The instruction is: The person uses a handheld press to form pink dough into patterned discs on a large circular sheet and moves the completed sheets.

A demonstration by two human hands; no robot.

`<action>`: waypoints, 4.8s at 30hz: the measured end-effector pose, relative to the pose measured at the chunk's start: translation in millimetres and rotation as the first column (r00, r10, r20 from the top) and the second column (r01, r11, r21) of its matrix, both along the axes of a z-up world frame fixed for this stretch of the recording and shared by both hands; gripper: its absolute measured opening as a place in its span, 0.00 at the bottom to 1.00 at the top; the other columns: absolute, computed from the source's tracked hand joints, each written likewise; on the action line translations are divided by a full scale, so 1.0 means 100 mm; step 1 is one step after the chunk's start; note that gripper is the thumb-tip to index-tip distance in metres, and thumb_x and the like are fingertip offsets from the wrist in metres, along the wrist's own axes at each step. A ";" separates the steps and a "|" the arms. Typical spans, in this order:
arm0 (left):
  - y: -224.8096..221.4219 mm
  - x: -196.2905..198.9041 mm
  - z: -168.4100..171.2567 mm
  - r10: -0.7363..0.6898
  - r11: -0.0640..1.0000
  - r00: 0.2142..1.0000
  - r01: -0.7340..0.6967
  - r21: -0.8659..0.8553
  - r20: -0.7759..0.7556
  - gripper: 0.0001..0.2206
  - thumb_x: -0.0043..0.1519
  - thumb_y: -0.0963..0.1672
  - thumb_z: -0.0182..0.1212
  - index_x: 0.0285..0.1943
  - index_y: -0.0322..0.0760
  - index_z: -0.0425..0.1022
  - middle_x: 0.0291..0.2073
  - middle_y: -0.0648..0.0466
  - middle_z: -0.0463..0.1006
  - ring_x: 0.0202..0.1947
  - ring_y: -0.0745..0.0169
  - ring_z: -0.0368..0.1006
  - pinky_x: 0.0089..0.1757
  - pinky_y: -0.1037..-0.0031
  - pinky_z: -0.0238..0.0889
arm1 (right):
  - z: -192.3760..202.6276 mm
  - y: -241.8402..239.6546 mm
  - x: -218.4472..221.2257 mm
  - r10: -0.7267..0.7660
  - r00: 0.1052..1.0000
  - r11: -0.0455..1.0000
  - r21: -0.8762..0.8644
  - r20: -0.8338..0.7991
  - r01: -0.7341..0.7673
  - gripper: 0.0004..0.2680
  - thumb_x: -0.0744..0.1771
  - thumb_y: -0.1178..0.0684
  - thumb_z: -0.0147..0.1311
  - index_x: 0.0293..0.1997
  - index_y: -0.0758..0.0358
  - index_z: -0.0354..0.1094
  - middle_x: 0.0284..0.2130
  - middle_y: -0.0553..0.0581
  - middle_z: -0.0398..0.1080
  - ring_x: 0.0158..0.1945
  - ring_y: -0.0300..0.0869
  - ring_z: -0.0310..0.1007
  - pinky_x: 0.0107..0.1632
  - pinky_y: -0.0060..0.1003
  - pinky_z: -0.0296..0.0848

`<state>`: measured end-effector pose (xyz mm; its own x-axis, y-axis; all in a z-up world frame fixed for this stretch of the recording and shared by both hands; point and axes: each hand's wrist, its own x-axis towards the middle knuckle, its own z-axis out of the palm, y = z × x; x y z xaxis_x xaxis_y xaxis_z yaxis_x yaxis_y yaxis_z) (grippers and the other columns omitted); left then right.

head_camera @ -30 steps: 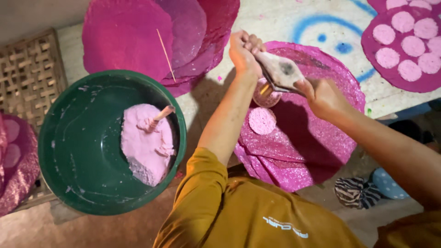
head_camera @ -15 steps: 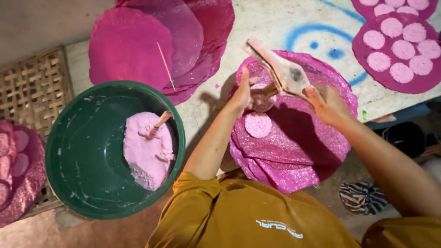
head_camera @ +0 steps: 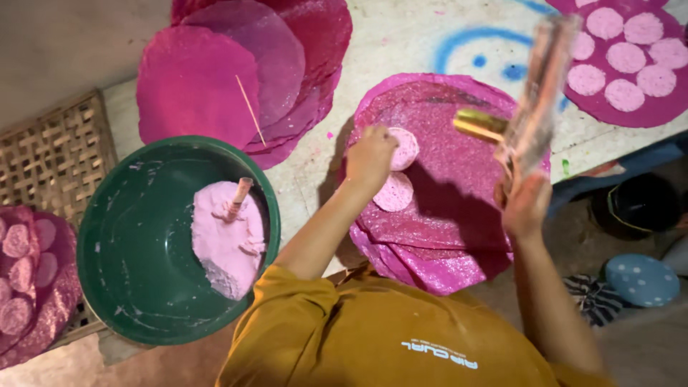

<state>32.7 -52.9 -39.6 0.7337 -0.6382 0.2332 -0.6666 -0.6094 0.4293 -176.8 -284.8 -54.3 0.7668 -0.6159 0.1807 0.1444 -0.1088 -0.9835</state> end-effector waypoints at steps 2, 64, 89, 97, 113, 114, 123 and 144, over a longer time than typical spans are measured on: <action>0.08 -0.10 0.07 0.034 0.999 0.999 -0.034 -0.018 -0.005 0.12 0.60 0.41 0.57 0.50 0.47 0.81 0.52 0.51 0.75 0.58 0.48 0.68 0.49 0.60 0.69 | -0.08 0.03 -0.19 -0.062 0.992 0.995 0.086 0.109 0.053 0.29 0.72 0.25 0.32 0.54 0.67 0.67 0.24 0.52 0.59 0.21 0.37 0.57 0.24 0.32 0.54; -0.12 -0.20 0.03 0.131 0.991 0.988 -0.132 -0.006 -0.079 0.45 0.46 0.53 0.78 0.74 0.42 0.63 0.62 0.49 0.66 0.64 0.44 0.58 0.61 0.49 0.51 | -0.16 -0.35 -0.88 -0.170 0.978 0.974 0.173 0.119 0.148 0.28 0.72 0.21 0.33 0.56 0.60 0.61 0.25 0.52 0.56 0.21 0.39 0.51 0.27 0.36 0.53; -0.02 -0.36 0.08 -0.061 0.996 0.993 0.067 -0.056 0.101 0.21 0.55 0.44 0.64 0.60 0.54 0.79 0.66 0.50 0.67 0.68 0.45 0.57 0.63 0.48 0.46 | -0.19 -0.32 -0.87 -0.167 0.976 0.971 0.193 0.140 0.139 0.26 0.72 0.23 0.36 0.56 0.61 0.61 0.28 0.54 0.58 0.23 0.40 0.56 0.28 0.38 0.57; -0.10 -0.27 0.05 0.136 0.991 0.989 -0.135 0.013 -0.059 0.47 0.45 0.51 0.78 0.75 0.38 0.57 0.64 0.45 0.64 0.64 0.41 0.58 0.59 0.50 0.53 | -0.20 -0.32 -0.86 -0.155 0.975 0.973 0.196 0.162 0.122 0.25 0.73 0.24 0.36 0.50 0.61 0.61 0.26 0.53 0.55 0.21 0.40 0.54 0.25 0.36 0.56; -0.79 -0.01 0.77 -0.079 0.995 0.979 0.064 -0.081 -0.186 0.43 0.51 0.56 0.73 0.74 0.52 0.51 0.67 0.47 0.61 0.67 0.47 0.57 0.66 0.52 0.43 | -0.34 -0.43 -0.92 -0.085 0.954 0.944 0.329 0.287 -0.015 0.25 0.69 0.22 0.40 0.59 0.52 0.61 0.27 0.49 0.56 0.23 0.37 0.53 0.29 0.33 0.55; -0.78 -0.03 0.88 -0.140 0.979 0.970 0.105 -0.176 -0.200 0.32 0.60 0.54 0.68 0.72 0.60 0.57 0.60 0.55 0.71 0.63 0.56 0.66 0.69 0.57 0.46 | -0.29 -0.44 -0.91 -0.059 0.955 0.965 0.260 0.291 -0.019 0.24 0.70 0.22 0.42 0.53 0.54 0.60 0.25 0.50 0.55 0.22 0.38 0.53 0.26 0.33 0.54; 0.30 -1.03 1.72 -0.134 0.938 0.944 0.219 -0.268 0.303 0.47 0.55 0.41 0.68 0.81 0.55 0.39 0.77 0.46 0.51 0.75 0.39 0.59 0.70 0.36 0.36 | 0.89 0.08 -0.46 0.296 0.940 0.937 -0.243 0.169 -0.251 0.29 0.65 0.21 0.48 0.42 0.65 0.62 0.29 0.54 0.61 0.23 0.40 0.58 0.25 0.37 0.57; 3.39 -2.33 1.41 -0.167 0.933 0.888 0.284 0.224 -0.428 0.19 0.64 0.48 0.50 0.64 0.51 0.73 0.36 0.47 0.81 0.32 0.44 0.80 0.32 0.54 0.70 | 2.24 2.70 0.47 0.787 -0.433 -0.559 -0.213 -0.439 -0.801 0.17 0.71 0.35 0.50 0.43 0.62 0.70 0.33 0.59 0.73 0.38 0.55 0.76 0.38 0.48 0.69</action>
